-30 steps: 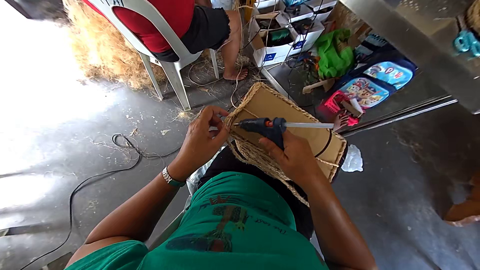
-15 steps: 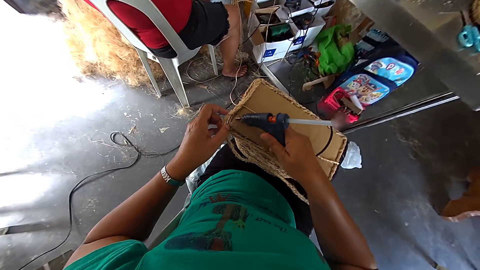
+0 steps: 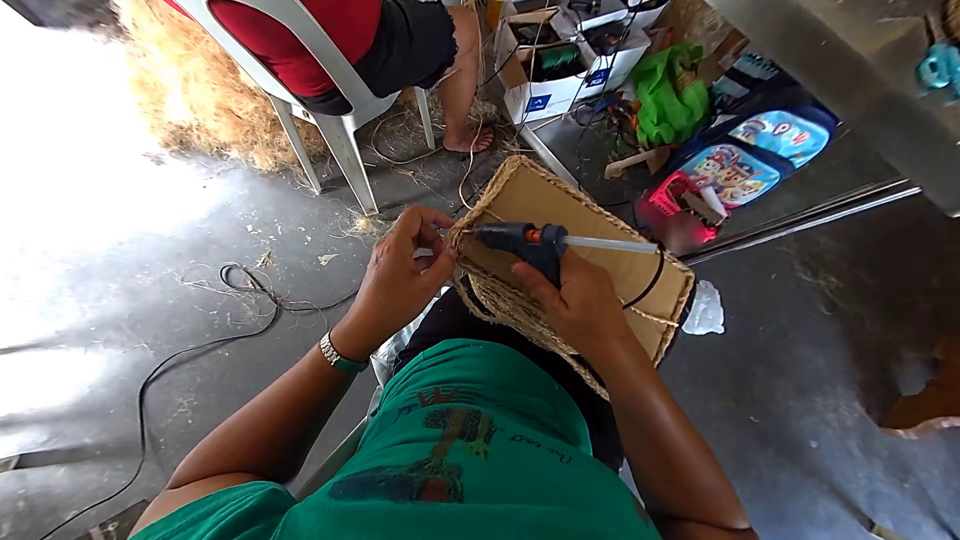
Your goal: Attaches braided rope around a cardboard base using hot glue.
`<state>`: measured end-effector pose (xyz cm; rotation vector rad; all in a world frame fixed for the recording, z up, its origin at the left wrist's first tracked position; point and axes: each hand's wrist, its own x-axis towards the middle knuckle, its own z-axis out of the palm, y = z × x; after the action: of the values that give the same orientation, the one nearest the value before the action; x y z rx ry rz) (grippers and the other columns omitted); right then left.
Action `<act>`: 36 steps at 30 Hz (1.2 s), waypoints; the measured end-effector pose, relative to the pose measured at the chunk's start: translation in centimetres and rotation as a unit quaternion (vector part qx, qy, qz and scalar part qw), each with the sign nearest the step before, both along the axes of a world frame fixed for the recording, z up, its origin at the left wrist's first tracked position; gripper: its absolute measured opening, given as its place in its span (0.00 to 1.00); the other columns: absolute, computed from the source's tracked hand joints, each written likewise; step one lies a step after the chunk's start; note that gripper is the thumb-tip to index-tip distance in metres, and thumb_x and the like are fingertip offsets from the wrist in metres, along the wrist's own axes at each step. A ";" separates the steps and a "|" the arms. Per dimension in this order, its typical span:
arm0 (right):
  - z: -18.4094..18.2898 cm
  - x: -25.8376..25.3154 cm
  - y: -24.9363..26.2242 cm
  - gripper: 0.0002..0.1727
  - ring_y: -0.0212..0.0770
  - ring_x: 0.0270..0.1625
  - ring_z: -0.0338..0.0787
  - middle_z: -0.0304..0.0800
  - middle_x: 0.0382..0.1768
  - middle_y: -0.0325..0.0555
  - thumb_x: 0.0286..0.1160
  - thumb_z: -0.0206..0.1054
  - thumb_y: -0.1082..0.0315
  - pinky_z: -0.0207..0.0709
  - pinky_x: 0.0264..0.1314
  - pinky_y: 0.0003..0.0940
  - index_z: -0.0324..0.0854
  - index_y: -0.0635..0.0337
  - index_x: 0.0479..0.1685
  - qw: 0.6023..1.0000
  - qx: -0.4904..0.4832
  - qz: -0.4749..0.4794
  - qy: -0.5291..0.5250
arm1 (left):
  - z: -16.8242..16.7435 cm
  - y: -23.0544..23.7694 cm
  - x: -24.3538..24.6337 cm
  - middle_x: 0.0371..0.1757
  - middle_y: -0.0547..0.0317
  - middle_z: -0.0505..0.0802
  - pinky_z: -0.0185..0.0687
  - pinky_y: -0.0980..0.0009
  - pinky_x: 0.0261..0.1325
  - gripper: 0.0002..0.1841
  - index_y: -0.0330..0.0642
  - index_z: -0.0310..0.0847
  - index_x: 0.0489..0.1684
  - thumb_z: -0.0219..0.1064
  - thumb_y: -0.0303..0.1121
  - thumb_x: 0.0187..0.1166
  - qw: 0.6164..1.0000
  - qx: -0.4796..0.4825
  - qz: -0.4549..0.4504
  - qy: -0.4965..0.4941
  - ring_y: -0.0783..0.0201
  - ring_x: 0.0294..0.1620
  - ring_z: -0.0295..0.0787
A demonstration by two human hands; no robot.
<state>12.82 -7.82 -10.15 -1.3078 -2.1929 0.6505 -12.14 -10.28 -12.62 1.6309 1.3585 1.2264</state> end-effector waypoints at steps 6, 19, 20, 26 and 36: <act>0.2 0.6 -0.5 0.26 0.33 0.27 0.84 0.82 0.26 0.38 0.87 0.58 0.41 0.81 0.30 0.33 0.81 0.57 0.52 1.000 -0.003 0.030 -0.004 | 0.0 0.0 -0.1 0.43 0.58 0.89 0.91 0.71 0.45 0.18 0.39 0.74 0.67 0.67 0.30 0.81 1.000 0.001 -0.003 0.000 0.67 0.43 0.91; 0.2 1.8 -0.6 0.27 0.28 0.26 0.86 0.84 0.26 0.34 0.85 0.58 0.37 0.83 0.30 0.30 0.82 0.53 0.51 0.999 -0.033 0.031 0.015 | 0.1 -0.1 0.0 0.44 0.57 0.90 0.92 0.70 0.46 0.17 0.39 0.74 0.66 0.67 0.30 0.81 1.000 0.000 -0.002 0.003 0.67 0.44 0.91; 0.2 1.6 -0.6 0.26 0.28 0.26 0.86 0.85 0.26 0.34 0.85 0.59 0.38 0.84 0.30 0.30 0.82 0.53 0.51 0.999 -0.035 0.031 0.017 | 0.1 -0.1 0.1 0.44 0.57 0.90 0.92 0.70 0.47 0.17 0.39 0.74 0.65 0.68 0.30 0.81 1.000 -0.002 -0.001 -0.001 0.67 0.45 0.91; -0.1 1.4 -0.8 0.27 0.28 0.27 0.85 0.84 0.26 0.34 0.85 0.58 0.38 0.82 0.30 0.29 0.82 0.53 0.52 0.999 -0.035 0.038 0.012 | 0.2 -0.6 0.2 0.50 0.56 0.87 0.92 0.69 0.47 0.13 0.40 0.73 0.59 0.68 0.29 0.81 1.000 0.001 -0.003 0.004 0.67 0.47 0.90; -0.2 0.9 -0.6 0.27 0.30 0.28 0.87 0.86 0.29 0.36 0.86 0.58 0.39 0.85 0.32 0.31 0.82 0.55 0.53 0.999 -0.026 0.037 0.018 | -0.3 -0.3 -0.1 0.51 0.55 0.87 0.92 0.67 0.52 0.15 0.38 0.74 0.59 0.68 0.27 0.77 0.999 0.009 -0.022 -0.026 0.65 0.50 0.90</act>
<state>13.74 -8.43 -10.32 -1.2354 -2.2179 0.7585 -12.27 -10.62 -12.89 1.6220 1.2749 1.2508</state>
